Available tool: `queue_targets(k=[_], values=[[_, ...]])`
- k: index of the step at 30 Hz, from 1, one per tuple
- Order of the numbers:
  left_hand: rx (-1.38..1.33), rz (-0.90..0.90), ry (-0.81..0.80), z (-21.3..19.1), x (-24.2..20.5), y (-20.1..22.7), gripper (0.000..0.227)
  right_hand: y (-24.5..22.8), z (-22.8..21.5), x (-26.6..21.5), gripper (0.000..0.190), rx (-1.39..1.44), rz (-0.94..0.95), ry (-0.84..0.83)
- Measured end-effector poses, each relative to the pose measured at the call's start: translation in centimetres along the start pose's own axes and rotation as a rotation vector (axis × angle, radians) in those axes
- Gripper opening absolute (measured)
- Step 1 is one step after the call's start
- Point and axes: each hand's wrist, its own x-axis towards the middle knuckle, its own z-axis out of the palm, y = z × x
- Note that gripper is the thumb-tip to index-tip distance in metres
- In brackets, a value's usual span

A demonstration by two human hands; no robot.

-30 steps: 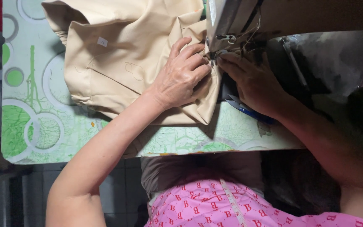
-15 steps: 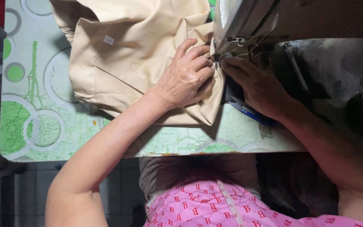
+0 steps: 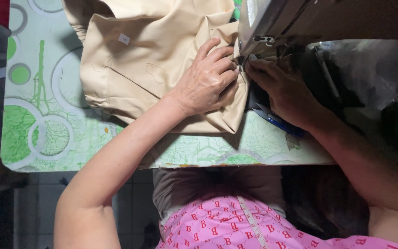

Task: Measuring a piece of beige fabric with a tape measure and aligning it under a sewing machine needle for stitching.

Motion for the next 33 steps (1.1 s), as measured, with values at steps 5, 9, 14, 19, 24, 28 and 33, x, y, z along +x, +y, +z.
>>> queue_targets(k=[5,9,14,19,24,28,33], values=[[0.047,-0.041,-0.239,-1.8,-0.2,0.4,0.024,0.1,-0.1,-0.1,0.057,0.060,-0.004,0.015],[0.111,-0.056,-0.330,-4.0,-0.8,1.8,0.011,0.4,-0.5,0.0,0.060,0.121,0.024,-0.017],[0.159,-0.123,-0.321,-3.5,-1.5,2.0,0.008,-1.0,-1.9,0.4,0.052,0.093,0.007,0.003],[-0.117,-0.318,-0.472,-6.3,-0.2,2.3,0.018,-4.0,-2.4,-1.6,0.071,0.008,0.072,-0.041],[-0.425,-0.451,-0.435,-8.9,-0.4,2.6,0.019,-2.4,-2.5,-3.6,0.056,-0.310,0.082,0.045],[-0.277,-0.460,-0.464,-8.8,-0.5,3.3,0.023,-3.4,-2.9,-3.6,0.058,-0.277,0.024,0.136],[-0.558,-0.414,-0.334,-13.4,0.8,5.1,0.010,-6.8,-3.5,-3.6,0.037,0.094,0.142,0.140]])
